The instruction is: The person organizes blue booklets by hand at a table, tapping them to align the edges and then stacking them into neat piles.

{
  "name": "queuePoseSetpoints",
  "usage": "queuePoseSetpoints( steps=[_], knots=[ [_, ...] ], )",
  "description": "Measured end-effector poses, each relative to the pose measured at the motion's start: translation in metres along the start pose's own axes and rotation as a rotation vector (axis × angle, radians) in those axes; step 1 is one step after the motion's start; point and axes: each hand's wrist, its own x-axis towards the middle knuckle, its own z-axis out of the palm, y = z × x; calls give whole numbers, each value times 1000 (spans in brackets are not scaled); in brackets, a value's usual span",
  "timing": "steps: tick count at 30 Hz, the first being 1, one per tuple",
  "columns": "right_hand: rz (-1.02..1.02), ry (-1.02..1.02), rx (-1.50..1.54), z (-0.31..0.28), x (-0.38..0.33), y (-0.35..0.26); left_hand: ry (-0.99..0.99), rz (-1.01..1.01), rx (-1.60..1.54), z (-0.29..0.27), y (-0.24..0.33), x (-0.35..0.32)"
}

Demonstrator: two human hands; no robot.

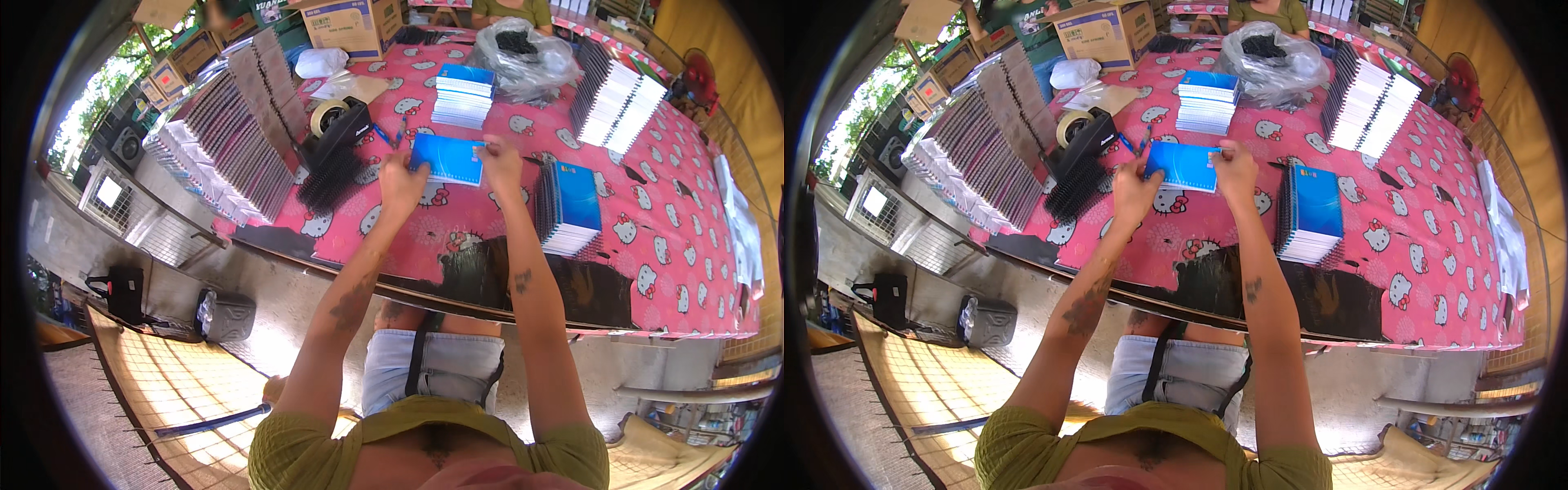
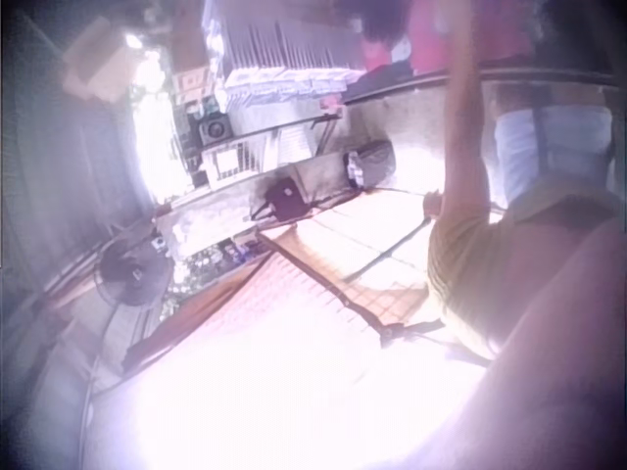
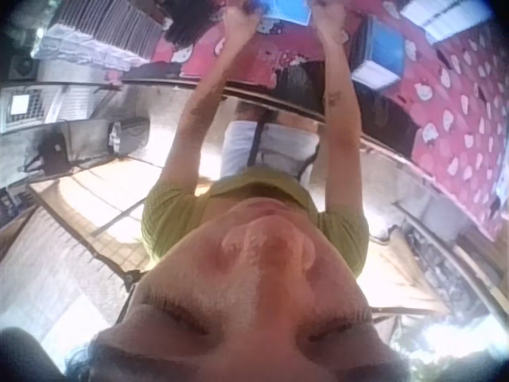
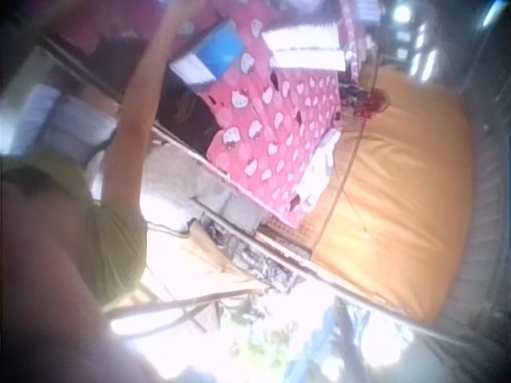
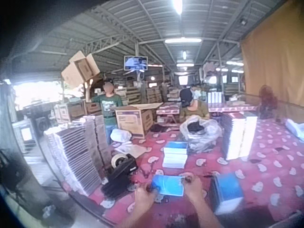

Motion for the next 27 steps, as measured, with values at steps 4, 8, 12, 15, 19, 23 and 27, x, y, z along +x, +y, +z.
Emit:
queuePoseSetpoints(
  steps=[4, 8, 12, 15, 19, 23, 27],
  knots=[
    [102, 19, -238, 25, 27, 47, -82, -129, 341, 33, -23, 11],
    [354, 34, 326, 48, 19, 57, -175, -444, -303, 41, -13, 20],
    [407, -169, 421, 51, 14, 39, -280, -474, -187, 52, -46, 25],
    [458, -213, 475, 21, 42, 50, -242, -465, -223, 42, -20, 40],
    [419, 137, 557, 23, 73, 36, -152, -357, -281, 47, -21, 86],
    [216, 201, 575, 33, 106, 29, -179, -199, -216, 88, -40, 147],
    [138, 213, 294, 48, 147, 35, -140, -291, -311, 117, -42, 205]
  ],
)
